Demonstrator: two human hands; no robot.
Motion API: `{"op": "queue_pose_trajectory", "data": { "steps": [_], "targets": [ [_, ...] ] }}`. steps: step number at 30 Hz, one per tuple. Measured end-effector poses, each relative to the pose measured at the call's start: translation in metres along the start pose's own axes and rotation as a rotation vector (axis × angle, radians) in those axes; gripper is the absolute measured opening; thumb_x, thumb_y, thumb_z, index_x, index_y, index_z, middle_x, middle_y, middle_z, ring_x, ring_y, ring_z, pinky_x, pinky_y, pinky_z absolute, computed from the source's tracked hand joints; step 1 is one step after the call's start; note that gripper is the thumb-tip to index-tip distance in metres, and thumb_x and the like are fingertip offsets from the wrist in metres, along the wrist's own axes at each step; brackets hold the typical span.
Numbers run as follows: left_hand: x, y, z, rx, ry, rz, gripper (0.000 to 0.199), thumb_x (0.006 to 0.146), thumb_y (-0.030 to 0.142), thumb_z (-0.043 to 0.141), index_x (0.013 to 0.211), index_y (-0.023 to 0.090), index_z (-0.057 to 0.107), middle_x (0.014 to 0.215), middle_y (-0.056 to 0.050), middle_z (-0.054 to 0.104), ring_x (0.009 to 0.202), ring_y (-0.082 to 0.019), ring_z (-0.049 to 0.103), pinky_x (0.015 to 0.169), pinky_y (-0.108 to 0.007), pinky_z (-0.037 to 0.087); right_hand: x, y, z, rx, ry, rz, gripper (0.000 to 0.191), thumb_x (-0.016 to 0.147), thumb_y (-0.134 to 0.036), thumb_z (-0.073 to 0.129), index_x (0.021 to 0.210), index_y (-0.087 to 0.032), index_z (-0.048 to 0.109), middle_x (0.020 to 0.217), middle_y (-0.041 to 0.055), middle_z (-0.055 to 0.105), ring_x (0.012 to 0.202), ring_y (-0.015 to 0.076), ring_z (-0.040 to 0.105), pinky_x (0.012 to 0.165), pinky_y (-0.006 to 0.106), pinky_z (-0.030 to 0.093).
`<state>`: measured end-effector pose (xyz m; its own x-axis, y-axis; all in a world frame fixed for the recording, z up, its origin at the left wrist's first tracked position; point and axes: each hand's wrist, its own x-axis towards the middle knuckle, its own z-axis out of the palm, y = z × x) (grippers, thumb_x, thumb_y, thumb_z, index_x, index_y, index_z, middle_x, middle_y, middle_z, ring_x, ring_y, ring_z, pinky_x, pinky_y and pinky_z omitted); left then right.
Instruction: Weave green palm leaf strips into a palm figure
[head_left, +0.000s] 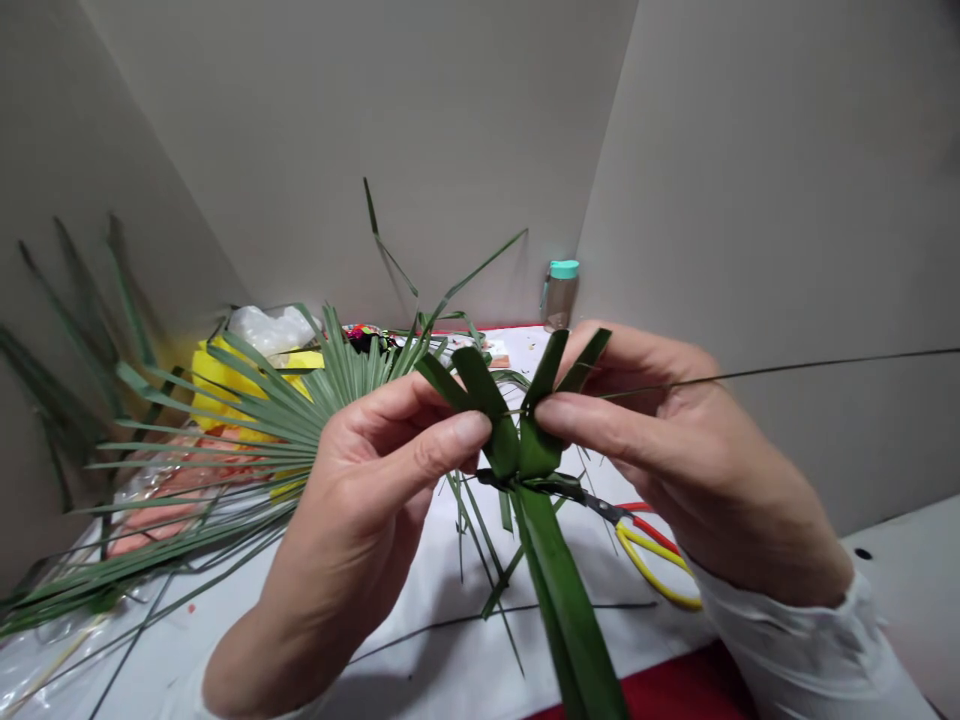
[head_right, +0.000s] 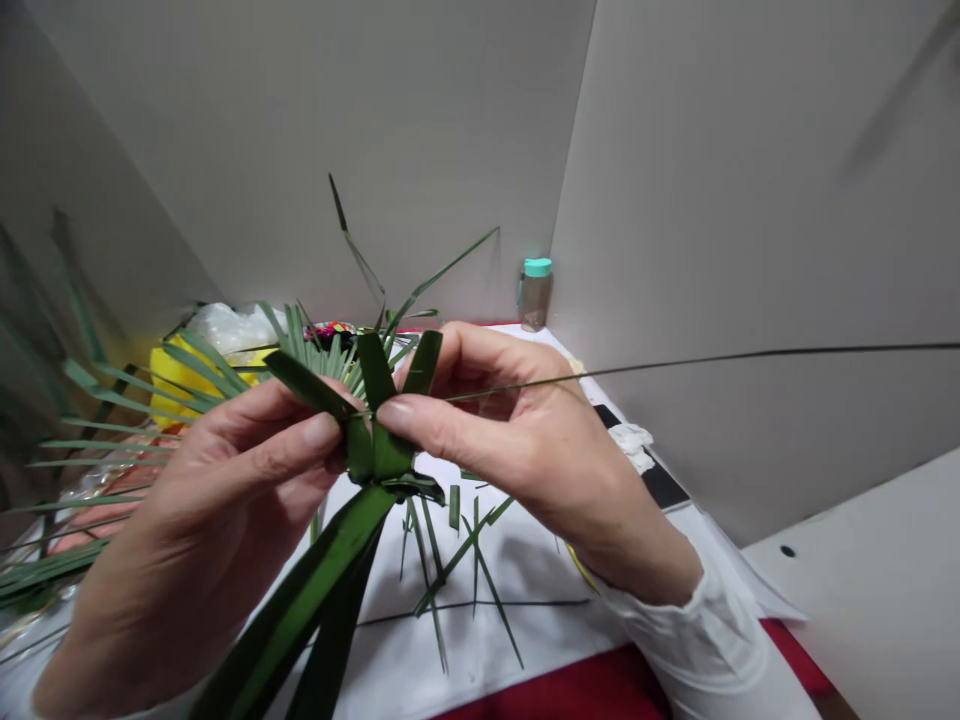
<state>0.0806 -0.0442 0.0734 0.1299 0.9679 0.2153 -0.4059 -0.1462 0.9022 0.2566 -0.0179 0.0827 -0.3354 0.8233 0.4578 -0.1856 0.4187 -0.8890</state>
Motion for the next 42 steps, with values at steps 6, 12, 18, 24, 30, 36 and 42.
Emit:
{"op": "queue_pose_trajectory", "data": {
  "steps": [6, 12, 18, 24, 30, 36, 42],
  "targets": [
    [0.0, -0.002, 0.001, 0.019, 0.019, 0.033, 0.004, 0.084, 0.022, 0.08, 0.082, 0.025, 0.082, 0.085, -0.001, 0.075, 0.074, -0.015, 0.062, 0.068, -0.025, 0.052, 0.002, 0.004, -0.003, 0.159, -0.111, 0.121, 0.006, 0.092, -0.021, 0.072, 0.093, -0.026, 0.076, 0.093, 0.0002, 0.072, 0.084, 0.0147, 0.068, 0.078, 0.029, 0.059],
    [-0.001, -0.004, 0.001, 0.049, 0.07, 0.086, 0.01, 0.08, 0.022, 0.085, 0.088, 0.027, 0.083, 0.086, 0.0, 0.076, 0.079, -0.015, 0.066, 0.073, -0.024, 0.056, 0.002, 0.006, -0.001, 0.274, -0.165, 0.17, 0.014, 0.094, -0.023, 0.071, 0.107, -0.027, 0.076, 0.112, 0.0024, 0.075, 0.098, 0.0164, 0.072, 0.094, 0.034, 0.058],
    [0.0, 0.0, 0.005, 0.035, 0.087, 0.111, 0.01, 0.076, 0.019, 0.087, 0.083, 0.026, 0.084, 0.083, 0.0, 0.077, 0.075, -0.014, 0.066, 0.068, -0.021, 0.056, 0.002, 0.007, -0.001, 0.265, -0.173, 0.159, 0.031, 0.094, -0.029, 0.072, 0.126, -0.03, 0.074, 0.113, 0.0042, 0.075, 0.099, 0.0189, 0.073, 0.093, 0.037, 0.059],
    [0.001, -0.002, 0.005, 0.021, 0.102, 0.159, 0.01, 0.075, 0.016, 0.087, 0.081, 0.024, 0.082, 0.087, 0.002, 0.081, 0.078, -0.013, 0.071, 0.073, -0.018, 0.059, 0.0, 0.006, 0.007, 0.233, -0.133, 0.111, 0.026, 0.097, -0.023, 0.07, 0.12, -0.031, 0.076, 0.117, 0.001, 0.075, 0.105, 0.0151, 0.07, 0.096, 0.029, 0.056],
    [0.001, -0.006, 0.002, 0.022, 0.101, 0.164, 0.011, 0.081, 0.014, 0.081, 0.089, 0.022, 0.081, 0.099, -0.002, 0.081, 0.098, -0.021, 0.076, 0.085, -0.025, 0.06, -0.005, 0.001, 0.015, -0.012, 0.021, -0.011, 0.013, 0.086, -0.018, 0.081, 0.093, -0.027, 0.074, 0.096, -0.0027, 0.073, 0.094, 0.0157, 0.069, 0.086, 0.026, 0.056],
    [0.001, -0.005, 0.003, 0.017, 0.153, 0.156, 0.013, 0.082, 0.016, 0.081, 0.093, 0.022, 0.08, 0.099, -0.002, 0.081, 0.098, -0.021, 0.075, 0.085, -0.026, 0.06, -0.008, 0.0, 0.005, -0.1, 0.036, -0.065, 0.005, 0.095, -0.029, 0.072, 0.093, -0.025, 0.069, 0.092, -0.001, 0.067, 0.084, 0.0152, 0.063, 0.079, 0.03, 0.052],
    [0.0, -0.007, 0.002, -0.008, 0.161, 0.119, 0.018, 0.079, 0.015, 0.083, 0.096, 0.022, 0.079, 0.092, 0.0, 0.079, 0.084, -0.013, 0.071, 0.075, -0.018, 0.058, -0.005, 0.001, 0.002, -0.221, 0.02, -0.092, 0.023, 0.092, -0.025, 0.072, 0.074, -0.022, 0.058, 0.077, -0.003, 0.057, 0.076, 0.0129, 0.055, 0.07, 0.028, 0.045]
  ]
}}
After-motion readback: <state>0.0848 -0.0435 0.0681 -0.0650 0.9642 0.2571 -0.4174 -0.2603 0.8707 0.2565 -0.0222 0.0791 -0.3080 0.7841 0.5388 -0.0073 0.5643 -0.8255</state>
